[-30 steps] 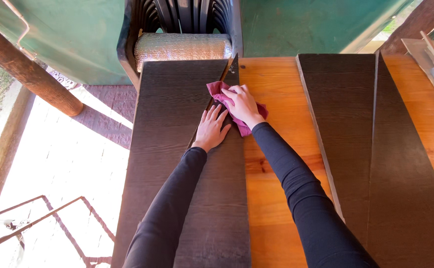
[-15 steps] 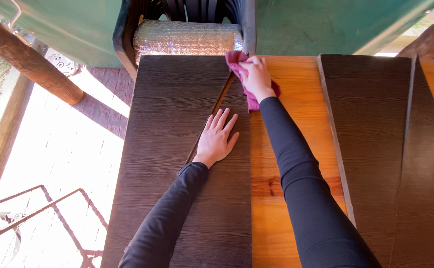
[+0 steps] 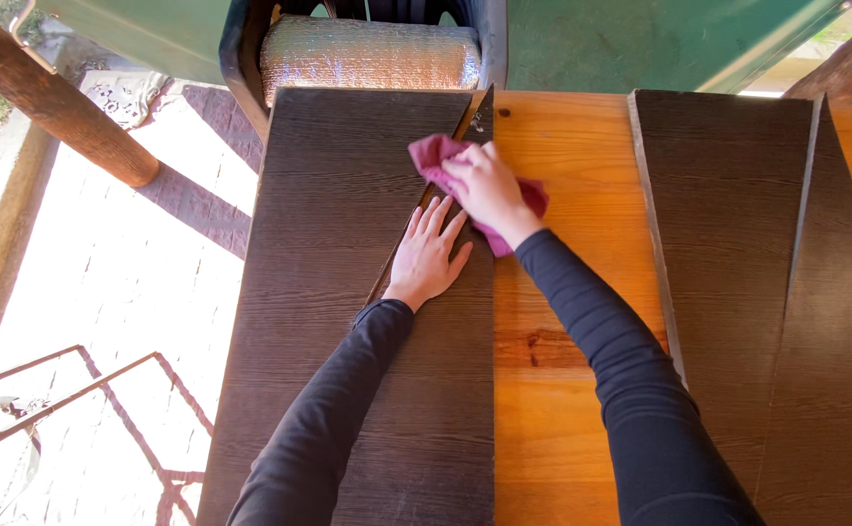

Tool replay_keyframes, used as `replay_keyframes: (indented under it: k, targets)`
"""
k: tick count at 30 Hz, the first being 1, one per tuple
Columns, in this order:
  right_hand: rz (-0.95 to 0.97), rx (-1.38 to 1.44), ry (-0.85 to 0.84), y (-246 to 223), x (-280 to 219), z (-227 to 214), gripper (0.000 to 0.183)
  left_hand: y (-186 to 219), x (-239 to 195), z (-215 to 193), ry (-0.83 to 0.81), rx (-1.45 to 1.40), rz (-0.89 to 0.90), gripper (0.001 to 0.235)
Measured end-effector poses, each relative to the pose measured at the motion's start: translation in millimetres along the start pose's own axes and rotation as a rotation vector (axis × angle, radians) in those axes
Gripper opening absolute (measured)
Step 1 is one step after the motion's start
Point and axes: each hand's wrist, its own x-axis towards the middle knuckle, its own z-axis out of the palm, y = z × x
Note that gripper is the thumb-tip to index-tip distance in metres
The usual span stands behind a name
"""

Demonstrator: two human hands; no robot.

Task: The person wipes dark wooden planks with a purple cloth on a wooden workbench. They repeatedly wipe, flip, and rearrange the planks, then place them together to form a larger rectangular shape.

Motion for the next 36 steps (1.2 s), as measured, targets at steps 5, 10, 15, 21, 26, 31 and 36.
replay_keyframes:
  k: [5, 10, 15, 21, 26, 31, 36]
  targets:
    - [-0.003, 0.090, -0.006, 0.5, -4.2, -18.6, 0.037, 6.0, -32.5, -11.8, 0.011, -0.036, 0.001, 0.055]
    - [0.044, 0.023, 0.032, 3.6, -12.3, -1.3, 0.037, 15.5, -85.2, -36.7, -0.052, -0.061, 0.031, 0.056]
    - [-0.031, 0.171, -0.113, -56.2, -37.0, -58.9, 0.034, 20.8, -112.6, -46.8, -0.098, -0.089, 0.038, 0.056]
    - [0.008, 0.073, 0.003, -53.9, -37.6, -30.6, 0.033, 25.6, -127.4, -42.7, -0.049, -0.095, 0.039, 0.057]
    - [-0.172, 0.154, -0.015, -92.5, -70.4, -48.2, 0.032, 28.7, -127.4, -42.9, -0.007, -0.069, 0.046, 0.054]
    - [-0.074, 0.056, 0.031, -51.9, -53.3, -24.5, 0.035, 28.7, -137.3, -43.7, -0.002, -0.056, 0.053, 0.055]
    - [-0.021, 0.033, 0.043, -58.5, -72.2, -21.4, 0.035, 43.7, -181.8, -69.7, -0.022, 0.021, -0.064, 0.059]
